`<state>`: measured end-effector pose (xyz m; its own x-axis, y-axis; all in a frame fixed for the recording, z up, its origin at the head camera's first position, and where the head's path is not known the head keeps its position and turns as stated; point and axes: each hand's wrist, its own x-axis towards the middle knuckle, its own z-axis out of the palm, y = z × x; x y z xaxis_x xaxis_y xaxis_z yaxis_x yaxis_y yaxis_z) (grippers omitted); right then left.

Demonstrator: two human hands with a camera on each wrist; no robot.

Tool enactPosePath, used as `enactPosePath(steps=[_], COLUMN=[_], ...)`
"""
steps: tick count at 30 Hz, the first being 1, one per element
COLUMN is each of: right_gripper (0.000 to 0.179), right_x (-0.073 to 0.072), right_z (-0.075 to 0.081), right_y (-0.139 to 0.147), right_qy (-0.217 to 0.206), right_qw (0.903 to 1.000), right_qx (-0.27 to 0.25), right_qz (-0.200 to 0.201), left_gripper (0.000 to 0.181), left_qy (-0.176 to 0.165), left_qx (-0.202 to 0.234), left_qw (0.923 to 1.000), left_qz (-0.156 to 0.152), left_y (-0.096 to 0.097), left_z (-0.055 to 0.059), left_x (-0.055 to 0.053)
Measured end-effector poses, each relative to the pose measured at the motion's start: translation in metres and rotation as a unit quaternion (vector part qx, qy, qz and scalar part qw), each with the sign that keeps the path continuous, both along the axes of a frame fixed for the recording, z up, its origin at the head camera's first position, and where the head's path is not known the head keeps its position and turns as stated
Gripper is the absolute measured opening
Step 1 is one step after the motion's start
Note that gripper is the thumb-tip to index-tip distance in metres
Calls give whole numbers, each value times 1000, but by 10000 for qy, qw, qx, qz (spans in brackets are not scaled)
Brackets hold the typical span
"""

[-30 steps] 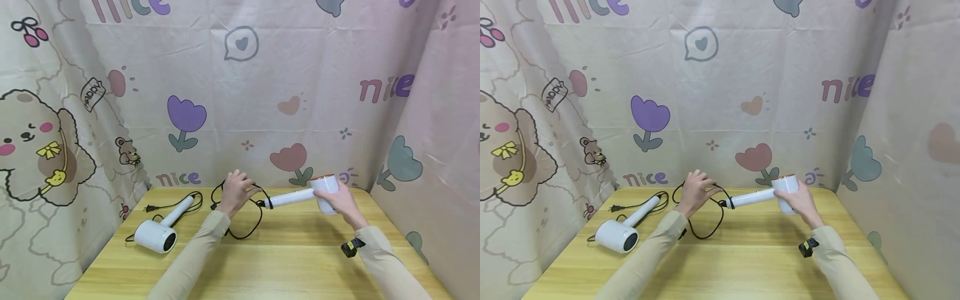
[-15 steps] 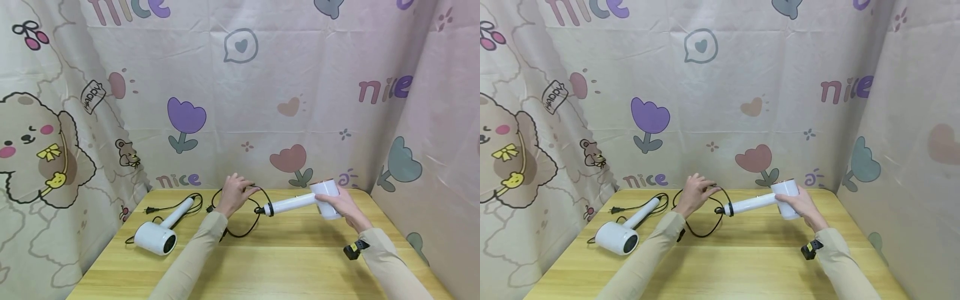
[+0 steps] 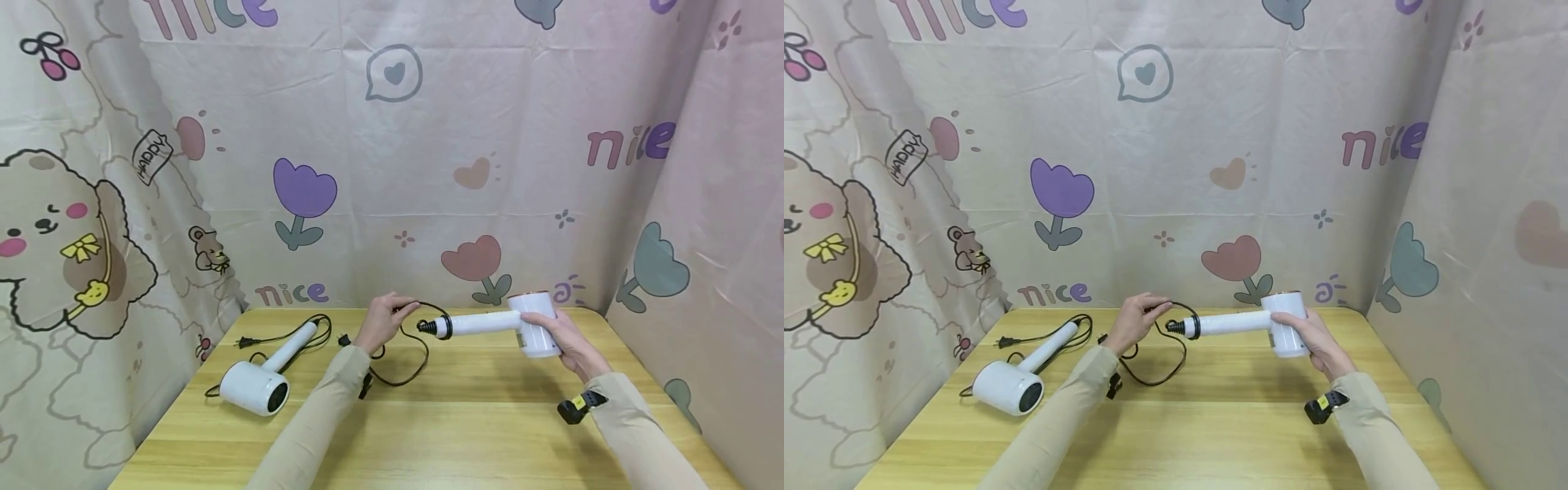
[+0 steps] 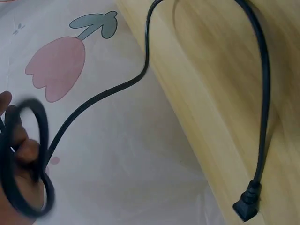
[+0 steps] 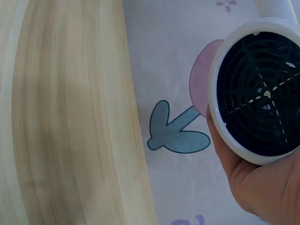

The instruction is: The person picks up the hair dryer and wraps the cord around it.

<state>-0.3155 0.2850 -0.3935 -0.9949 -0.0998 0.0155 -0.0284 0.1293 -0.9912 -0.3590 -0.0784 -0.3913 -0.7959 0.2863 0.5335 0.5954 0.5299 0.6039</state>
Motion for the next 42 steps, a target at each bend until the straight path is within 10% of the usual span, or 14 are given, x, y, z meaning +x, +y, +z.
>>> enactPosePath(steps=[12,22,33,42], right_gripper=[38,34,70,91], right_x=[1,-3,1,3], right_z=[1,11,8,16], right_y=[-1,-6,-28,-32], right_qy=[-527,-1178,-560,386], right_qw=[9918,9567,9688,9604], right_qx=[-1164,-2652,-703,717], right_qz=[-35,-227,-2308,-2666], left_gripper=[30,30,29,11], left_qy=[-453,481,1019,1026], left_qx=[-399,-1284,-2283,-2463], left_qw=[9975,9901,9681,9637], left_qz=[-354,-304,-135,81], left_y=[7,28,34,35], left_z=[-9,-11,-15,-8], left_x=[0,8,30,29])
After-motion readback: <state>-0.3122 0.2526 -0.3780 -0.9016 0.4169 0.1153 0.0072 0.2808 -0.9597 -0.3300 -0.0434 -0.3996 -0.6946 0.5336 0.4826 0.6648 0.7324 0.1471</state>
